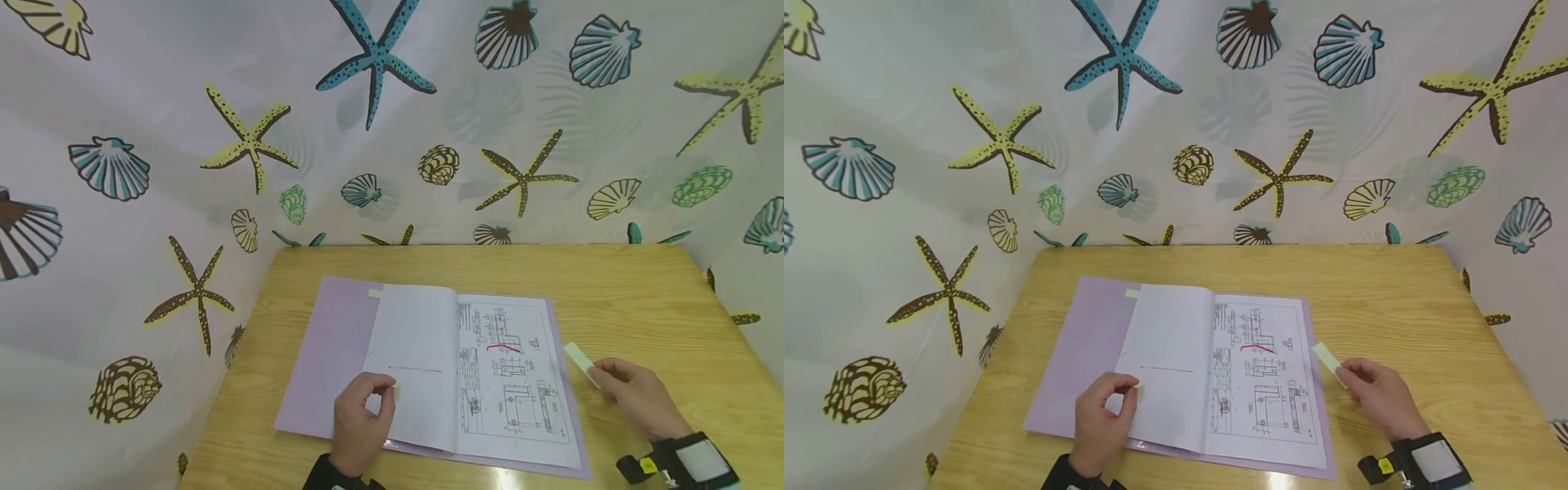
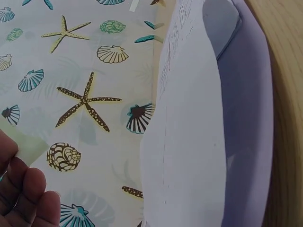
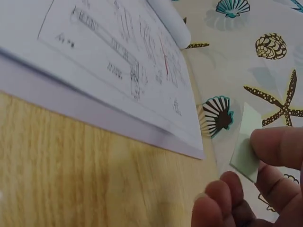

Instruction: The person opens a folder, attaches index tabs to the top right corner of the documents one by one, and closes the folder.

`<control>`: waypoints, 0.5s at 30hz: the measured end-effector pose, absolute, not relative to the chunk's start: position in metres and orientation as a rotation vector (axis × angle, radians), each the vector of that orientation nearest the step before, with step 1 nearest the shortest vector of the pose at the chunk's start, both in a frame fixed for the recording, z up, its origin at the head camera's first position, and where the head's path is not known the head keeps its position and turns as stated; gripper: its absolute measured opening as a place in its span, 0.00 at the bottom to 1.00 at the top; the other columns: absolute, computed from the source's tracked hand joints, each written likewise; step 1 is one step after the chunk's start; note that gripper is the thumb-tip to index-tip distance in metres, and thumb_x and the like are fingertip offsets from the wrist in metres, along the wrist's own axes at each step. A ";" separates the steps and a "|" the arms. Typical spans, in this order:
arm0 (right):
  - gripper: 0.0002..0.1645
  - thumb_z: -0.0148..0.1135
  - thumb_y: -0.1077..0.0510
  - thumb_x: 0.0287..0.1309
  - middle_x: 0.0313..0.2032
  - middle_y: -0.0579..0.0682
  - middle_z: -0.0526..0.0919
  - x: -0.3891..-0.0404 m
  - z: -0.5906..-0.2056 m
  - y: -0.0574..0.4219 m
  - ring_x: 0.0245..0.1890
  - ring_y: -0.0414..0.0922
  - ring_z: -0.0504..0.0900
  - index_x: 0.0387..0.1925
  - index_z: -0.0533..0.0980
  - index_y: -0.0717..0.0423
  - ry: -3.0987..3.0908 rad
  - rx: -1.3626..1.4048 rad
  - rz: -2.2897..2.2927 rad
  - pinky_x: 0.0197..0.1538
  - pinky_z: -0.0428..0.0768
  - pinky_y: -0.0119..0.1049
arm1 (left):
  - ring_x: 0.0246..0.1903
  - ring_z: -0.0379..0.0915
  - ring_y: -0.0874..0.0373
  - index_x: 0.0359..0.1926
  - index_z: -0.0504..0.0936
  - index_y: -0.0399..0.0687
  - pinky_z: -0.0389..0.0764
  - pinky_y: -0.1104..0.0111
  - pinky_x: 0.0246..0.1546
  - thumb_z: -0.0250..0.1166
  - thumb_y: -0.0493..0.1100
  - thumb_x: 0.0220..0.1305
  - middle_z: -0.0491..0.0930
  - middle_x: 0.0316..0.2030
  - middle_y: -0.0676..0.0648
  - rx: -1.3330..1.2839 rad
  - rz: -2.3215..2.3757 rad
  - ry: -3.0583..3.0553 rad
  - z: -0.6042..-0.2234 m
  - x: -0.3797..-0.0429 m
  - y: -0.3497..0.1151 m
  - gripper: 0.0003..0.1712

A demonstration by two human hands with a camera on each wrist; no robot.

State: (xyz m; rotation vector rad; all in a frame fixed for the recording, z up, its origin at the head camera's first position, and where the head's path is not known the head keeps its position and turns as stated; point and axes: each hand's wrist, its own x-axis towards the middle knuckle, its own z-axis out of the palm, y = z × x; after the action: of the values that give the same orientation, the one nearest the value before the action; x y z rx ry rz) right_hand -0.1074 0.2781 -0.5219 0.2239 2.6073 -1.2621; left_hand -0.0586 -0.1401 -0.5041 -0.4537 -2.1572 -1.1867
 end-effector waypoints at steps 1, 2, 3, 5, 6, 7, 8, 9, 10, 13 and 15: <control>0.36 0.48 0.34 0.59 0.37 0.55 0.77 -0.108 -0.523 0.281 0.32 0.46 0.74 0.49 0.72 0.62 2.613 0.236 -1.253 0.31 0.74 0.35 | 0.27 0.73 0.65 0.33 0.81 0.48 0.75 0.77 0.28 0.60 0.26 0.49 0.78 0.30 0.56 -0.451 -1.183 -2.158 -0.504 -0.058 -0.141 0.14; 0.36 0.48 0.35 0.59 0.36 0.55 0.77 -0.108 -0.525 0.282 0.31 0.46 0.74 0.50 0.72 0.63 2.608 0.245 -1.261 0.30 0.74 0.35 | 0.27 0.73 0.65 0.33 0.81 0.48 0.74 0.77 0.28 0.60 0.26 0.50 0.77 0.29 0.56 -0.451 -1.178 -2.160 -0.504 -0.058 -0.141 0.14; 0.36 0.49 0.36 0.59 0.35 0.55 0.77 -0.108 -0.526 0.283 0.30 0.46 0.74 0.50 0.71 0.64 2.599 0.256 -1.276 0.29 0.74 0.35 | 0.27 0.73 0.65 0.33 0.81 0.47 0.74 0.78 0.28 0.60 0.26 0.50 0.77 0.29 0.56 -0.451 -1.173 -2.162 -0.504 -0.058 -0.142 0.14; 0.35 0.50 0.39 0.60 0.35 0.56 0.77 -0.109 -0.530 0.284 0.29 0.45 0.75 0.51 0.69 0.67 2.575 0.277 -1.307 0.29 0.75 0.35 | 0.27 0.73 0.65 0.34 0.81 0.47 0.74 0.79 0.28 0.61 0.26 0.50 0.77 0.29 0.56 -0.452 -1.170 -2.166 -0.505 -0.057 -0.142 0.13; 0.34 0.51 0.40 0.61 0.35 0.56 0.77 -0.109 -0.532 0.284 0.30 0.44 0.75 0.52 0.69 0.67 2.566 0.287 -1.315 0.29 0.76 0.35 | 0.27 0.73 0.66 0.34 0.81 0.47 0.73 0.79 0.28 0.61 0.27 0.50 0.77 0.29 0.56 -0.451 -1.169 -2.171 -0.506 -0.057 -0.142 0.13; 0.34 0.51 0.41 0.61 0.36 0.55 0.77 -0.109 -0.534 0.284 0.30 0.44 0.75 0.52 0.68 0.68 2.556 0.300 -1.326 0.29 0.77 0.35 | 0.27 0.73 0.66 0.35 0.81 0.47 0.73 0.79 0.28 0.61 0.27 0.50 0.78 0.29 0.55 -0.449 -1.169 -2.176 -0.506 -0.057 -0.142 0.13; 0.33 0.51 0.42 0.61 0.36 0.55 0.77 -0.110 -0.536 0.284 0.29 0.43 0.76 0.52 0.68 0.68 2.550 0.313 -1.336 0.29 0.77 0.35 | 0.27 0.73 0.66 0.36 0.82 0.47 0.73 0.79 0.28 0.61 0.28 0.51 0.78 0.29 0.54 -0.449 -1.171 -2.180 -0.507 -0.057 -0.142 0.13; 0.32 0.52 0.43 0.61 0.36 0.56 0.77 -0.110 -0.538 0.284 0.29 0.43 0.76 0.52 0.68 0.68 2.553 0.321 -1.340 0.29 0.77 0.35 | 0.27 0.73 0.66 0.36 0.82 0.47 0.73 0.79 0.28 0.61 0.29 0.51 0.78 0.30 0.54 -0.448 -1.171 -2.184 -0.508 -0.056 -0.142 0.13; 0.32 0.52 0.43 0.61 0.36 0.55 0.77 -0.110 -0.541 0.284 0.29 0.43 0.76 0.51 0.68 0.68 2.558 0.326 -1.341 0.28 0.77 0.35 | 0.27 0.73 0.66 0.37 0.82 0.47 0.74 0.78 0.28 0.61 0.30 0.52 0.79 0.30 0.53 -0.445 -1.171 -2.188 -0.508 -0.056 -0.142 0.12; 0.31 0.52 0.43 0.61 0.36 0.55 0.78 -0.110 -0.547 0.285 0.28 0.43 0.77 0.50 0.68 0.68 2.553 0.346 -1.352 0.27 0.77 0.35 | 0.27 0.73 0.66 0.38 0.82 0.47 0.75 0.76 0.28 0.61 0.31 0.52 0.79 0.30 0.53 -0.443 -1.162 -2.190 -0.510 -0.056 -0.142 0.12; 0.31 0.52 0.43 0.61 0.34 0.55 0.79 -0.110 -0.550 0.285 0.28 0.43 0.77 0.49 0.69 0.69 2.555 0.367 -1.336 0.27 0.77 0.35 | 0.27 0.73 0.66 0.38 0.82 0.47 0.75 0.75 0.28 0.61 0.30 0.51 0.79 0.30 0.54 -0.446 -1.157 -2.188 -0.511 -0.056 -0.142 0.13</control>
State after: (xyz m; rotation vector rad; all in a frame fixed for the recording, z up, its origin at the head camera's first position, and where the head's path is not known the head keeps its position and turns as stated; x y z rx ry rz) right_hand -0.1102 0.2851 -0.5496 0.3667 2.5553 -1.3360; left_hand -0.0556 -0.1416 -0.5107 -0.4460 -2.1875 -1.1568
